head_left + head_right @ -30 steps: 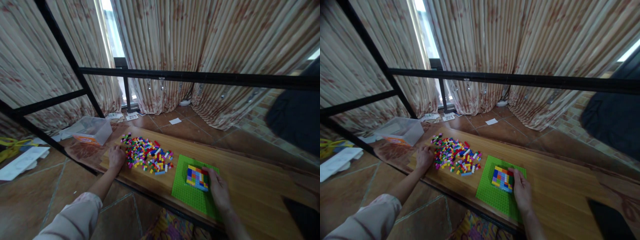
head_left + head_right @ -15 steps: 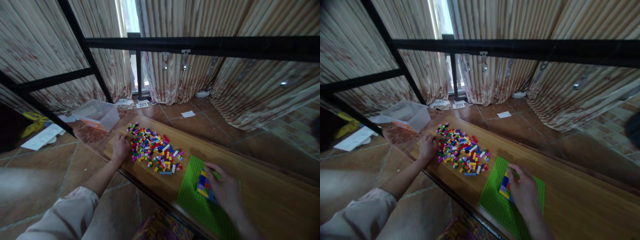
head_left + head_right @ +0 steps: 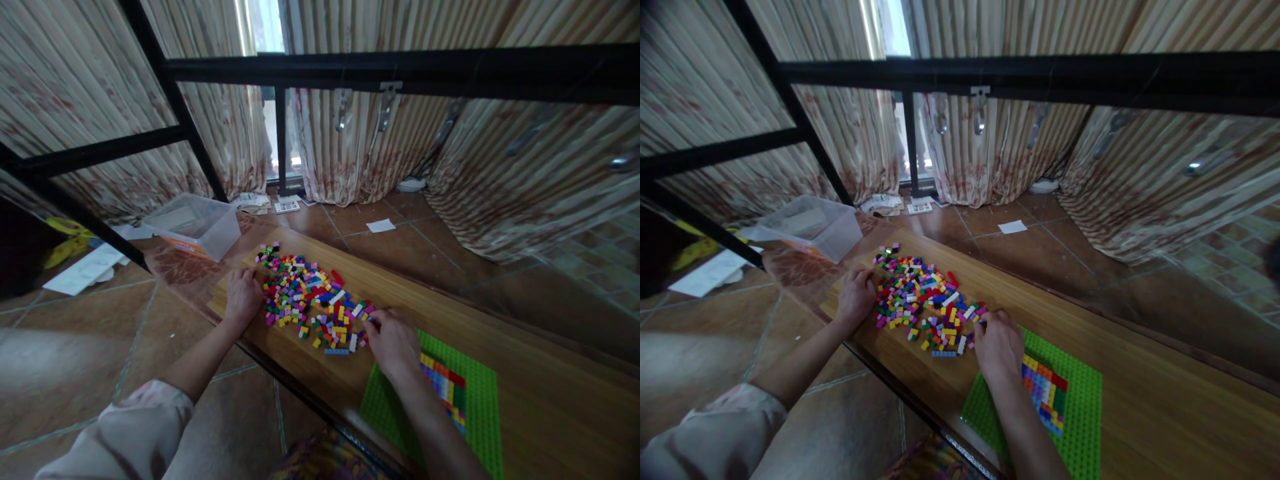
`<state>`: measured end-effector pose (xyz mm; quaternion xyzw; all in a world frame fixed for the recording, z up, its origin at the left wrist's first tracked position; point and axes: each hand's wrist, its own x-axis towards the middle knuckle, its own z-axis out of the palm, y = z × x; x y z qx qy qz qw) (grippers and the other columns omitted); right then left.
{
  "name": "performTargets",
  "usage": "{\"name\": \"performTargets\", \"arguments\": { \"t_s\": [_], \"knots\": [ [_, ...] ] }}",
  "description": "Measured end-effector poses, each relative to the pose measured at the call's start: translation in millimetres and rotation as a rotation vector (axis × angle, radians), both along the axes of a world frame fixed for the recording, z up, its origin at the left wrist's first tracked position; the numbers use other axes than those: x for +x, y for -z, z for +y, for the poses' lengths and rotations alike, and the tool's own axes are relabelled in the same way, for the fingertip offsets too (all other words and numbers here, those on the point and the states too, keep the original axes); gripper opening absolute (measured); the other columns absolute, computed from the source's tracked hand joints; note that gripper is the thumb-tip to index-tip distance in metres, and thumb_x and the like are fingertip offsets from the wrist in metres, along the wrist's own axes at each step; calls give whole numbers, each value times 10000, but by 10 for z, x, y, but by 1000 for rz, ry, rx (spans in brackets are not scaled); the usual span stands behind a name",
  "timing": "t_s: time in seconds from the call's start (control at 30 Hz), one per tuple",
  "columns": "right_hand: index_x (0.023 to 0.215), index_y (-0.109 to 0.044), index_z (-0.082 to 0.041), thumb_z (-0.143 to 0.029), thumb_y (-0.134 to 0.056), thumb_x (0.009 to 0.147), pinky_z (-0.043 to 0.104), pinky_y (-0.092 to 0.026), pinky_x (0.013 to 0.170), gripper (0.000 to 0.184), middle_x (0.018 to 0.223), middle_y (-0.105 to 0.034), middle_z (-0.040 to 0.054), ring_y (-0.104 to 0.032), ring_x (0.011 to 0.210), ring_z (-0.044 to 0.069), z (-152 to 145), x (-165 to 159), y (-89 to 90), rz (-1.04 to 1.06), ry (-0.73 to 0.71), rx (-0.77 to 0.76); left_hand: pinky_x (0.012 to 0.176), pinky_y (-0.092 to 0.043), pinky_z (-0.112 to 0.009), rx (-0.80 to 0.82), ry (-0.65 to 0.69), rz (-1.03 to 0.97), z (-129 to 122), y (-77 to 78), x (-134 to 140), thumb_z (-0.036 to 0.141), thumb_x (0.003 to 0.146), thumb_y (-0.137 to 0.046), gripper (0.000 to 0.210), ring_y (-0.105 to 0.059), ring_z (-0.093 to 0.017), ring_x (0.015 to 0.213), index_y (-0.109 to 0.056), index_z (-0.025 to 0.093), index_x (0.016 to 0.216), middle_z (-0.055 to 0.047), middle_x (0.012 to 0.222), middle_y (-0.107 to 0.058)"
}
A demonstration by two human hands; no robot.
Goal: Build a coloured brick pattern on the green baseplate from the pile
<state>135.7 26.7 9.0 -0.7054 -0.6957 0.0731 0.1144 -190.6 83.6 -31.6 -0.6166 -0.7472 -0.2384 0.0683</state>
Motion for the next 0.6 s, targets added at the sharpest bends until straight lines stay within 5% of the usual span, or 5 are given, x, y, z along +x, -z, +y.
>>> {"name": "performTargets", "arguments": {
  "t_s": [0.23,0.43,0.6],
  "knots": [
    [984,-698,-218,-431,-454,898,342,-438,885,335,983,-702,78,-629,935,217,-394,362,-235,338,12,144,1013,-418,-448,5,6,-9,7,-16,2,164,839,-405,358,-555,-314,1086,-676,107,1065,-168,1107,-638],
    [945,-724,-226,-563,-597,745,357,-494,789,411,972,-734,73,-668,873,240,-844,1101,-262,564,417,47,1013,-420,-450,-1,1,12,20,-2,-12,199,833,-397,370,-548,-324,1114,-676,93,1053,-172,1132,-630],
    [973,-730,-241,-566,-597,771,377,-486,856,405,1015,-724,64,-659,943,237,-833,1091,-239,593,338,55,1019,-413,-448,-7,8,34,33,-11,-23,203,826,-384,388,-557,-323,1114,-676,88,1054,-175,1104,-642]
  ]
}}
